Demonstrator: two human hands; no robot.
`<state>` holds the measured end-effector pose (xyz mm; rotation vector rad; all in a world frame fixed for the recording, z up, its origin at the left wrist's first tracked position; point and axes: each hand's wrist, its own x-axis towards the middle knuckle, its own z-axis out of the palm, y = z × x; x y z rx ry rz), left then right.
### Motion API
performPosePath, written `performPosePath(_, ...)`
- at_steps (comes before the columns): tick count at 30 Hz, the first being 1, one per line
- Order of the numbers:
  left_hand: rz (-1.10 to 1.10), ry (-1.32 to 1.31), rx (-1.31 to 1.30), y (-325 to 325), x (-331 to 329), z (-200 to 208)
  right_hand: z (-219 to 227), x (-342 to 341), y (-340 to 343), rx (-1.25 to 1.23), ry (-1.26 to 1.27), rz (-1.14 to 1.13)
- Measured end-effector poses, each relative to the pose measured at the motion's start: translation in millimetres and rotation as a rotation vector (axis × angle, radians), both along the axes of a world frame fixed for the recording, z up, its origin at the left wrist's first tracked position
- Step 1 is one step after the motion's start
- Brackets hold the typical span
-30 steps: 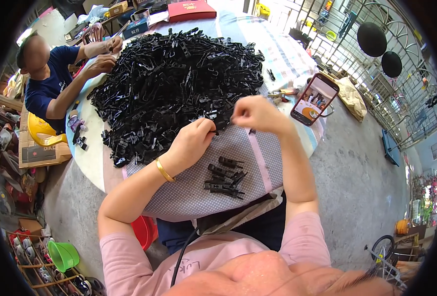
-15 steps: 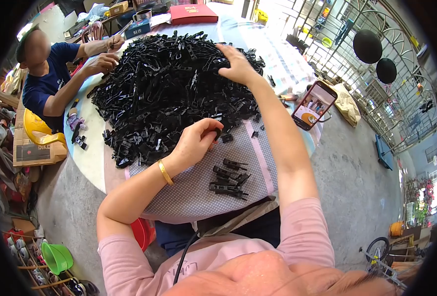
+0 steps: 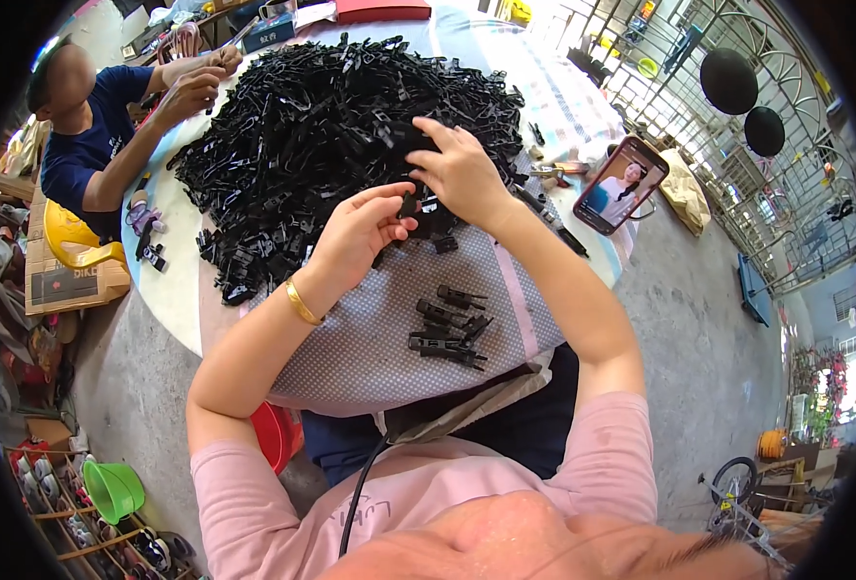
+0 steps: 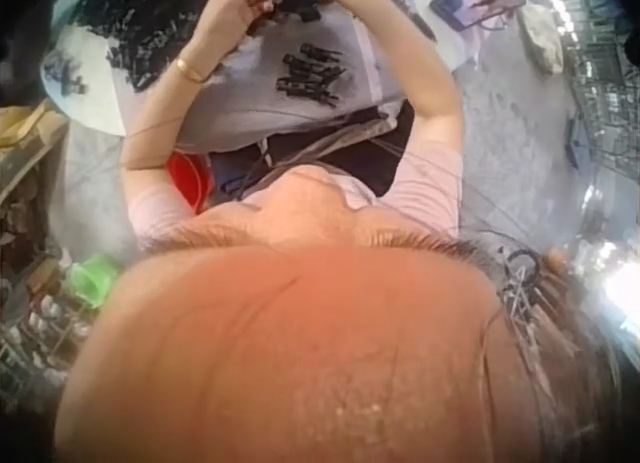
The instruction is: Assembling small black plastic components by snapping them together at a table.
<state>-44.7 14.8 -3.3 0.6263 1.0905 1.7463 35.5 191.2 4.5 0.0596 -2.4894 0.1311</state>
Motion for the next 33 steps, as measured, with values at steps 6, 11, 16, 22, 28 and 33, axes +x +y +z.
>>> performPosePath(6, -0.062, -0.016, 0.095, 1, 2, 3, 4, 21, -11, -0.045, 0.205, 0.003)
performPosePath(11, -0.062, 0.039, 0.130, 2, 3, 0, 4, 32, -21, -0.675, 0.144, 0.094)
performPosePath(16, 0.004, 0.133, 0.074, 0, 6, 5, 12, 48, -22, -1.113, -0.200, 0.194)
performPosePath(22, 0.041, 0.279, 0.044, -1, 9, 4, 15, 49, -40, -1.347, -0.135, 0.336)
performPosePath(28, 0.168, 0.345, 0.030, -1, 15, 7, 10, 47, -44, -1.483, -0.156, 0.347)
performPosePath(33, 0.254, 0.647, -0.011, -3, 18, 5, 4, 45, -46, -1.430, -0.181, 0.323)
